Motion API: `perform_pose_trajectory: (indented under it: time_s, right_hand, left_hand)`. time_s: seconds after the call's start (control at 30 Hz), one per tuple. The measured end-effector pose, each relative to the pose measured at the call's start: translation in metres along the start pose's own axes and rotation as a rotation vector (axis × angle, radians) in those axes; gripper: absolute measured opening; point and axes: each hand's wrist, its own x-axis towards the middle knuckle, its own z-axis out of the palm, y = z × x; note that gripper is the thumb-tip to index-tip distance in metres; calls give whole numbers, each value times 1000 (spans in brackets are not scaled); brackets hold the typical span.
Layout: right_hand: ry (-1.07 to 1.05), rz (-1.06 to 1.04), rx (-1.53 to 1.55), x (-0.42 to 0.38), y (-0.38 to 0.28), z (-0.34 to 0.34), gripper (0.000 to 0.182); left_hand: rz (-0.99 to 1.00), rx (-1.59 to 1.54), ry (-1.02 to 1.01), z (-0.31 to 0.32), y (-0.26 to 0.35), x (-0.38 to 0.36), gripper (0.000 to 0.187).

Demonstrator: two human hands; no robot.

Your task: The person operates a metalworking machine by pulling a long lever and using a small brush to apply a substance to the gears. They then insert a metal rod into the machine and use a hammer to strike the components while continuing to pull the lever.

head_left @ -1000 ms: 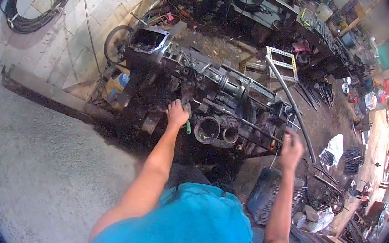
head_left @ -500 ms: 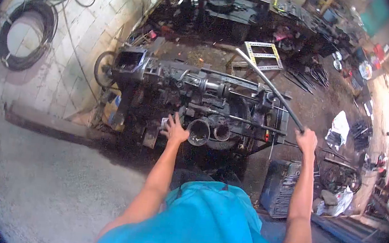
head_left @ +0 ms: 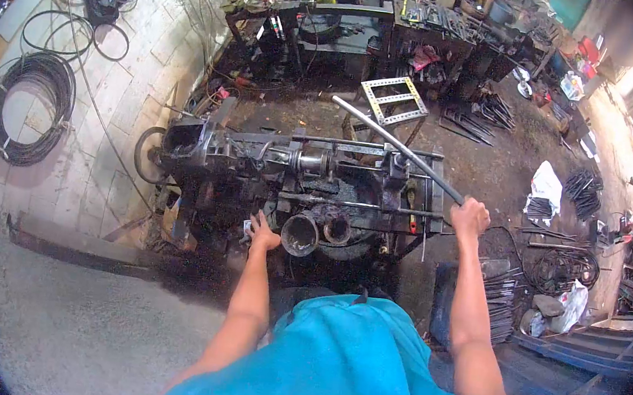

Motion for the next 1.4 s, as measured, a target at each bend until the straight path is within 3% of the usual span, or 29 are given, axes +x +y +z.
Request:
perform_pose_trajectory:
  time_s: [0.23, 0.5, 0.83, 0.97, 1.03, 1.07, 1.13, 1.17, 1.23, 1.3, 1.37, 1.4]
  right_hand:
    - [-12, 16, 15, 3, 1, 8, 24]
    - [24, 48, 9, -2, -6, 5, 23]
    - [78, 107, -44, -4, -16, 5, 24]
    - [95, 65, -77, 1, -6, 23, 25]
    - [58, 145, -105, 4, -11, 21, 25]
    - [116, 117, -81, 4, -5, 30, 26]
    - [122, 84, -87, 4, -3, 34, 26]
    - [133, 57, -94, 2, -1, 34, 26]
    - [135, 58, -117, 2, 1, 37, 25]
    - [149, 62, -128, 5, -1, 38, 25]
    - [153, 71, -85, 4, -1, 38, 24]
    - [151, 74, -84, 3, 0, 39, 24]
  left_hand:
    - [-48, -24, -81, -18, 10, -12, 107]
    - [66, 11, -59, -13, -1, -6, 107]
    - [-1, 90, -147, -27, 11, -5, 107]
    - [-44, 1, -52, -41, 24, -26, 108]
    - [5, 36, 166, -43, 30, -39, 93]
    - [-5, 34, 166, -39, 24, -33, 93]
    - [204, -50, 511, -33, 13, -26, 63]
    - [196, -48, 503, -34, 10, -29, 63]
    - [308, -91, 519, -44, 9, -35, 41]
    - [314, -54, 472, -39, 3, -30, 39]
    - [613, -91, 315, -12, -17, -3, 41]
    - [650, -87, 337, -3, -19, 2, 43]
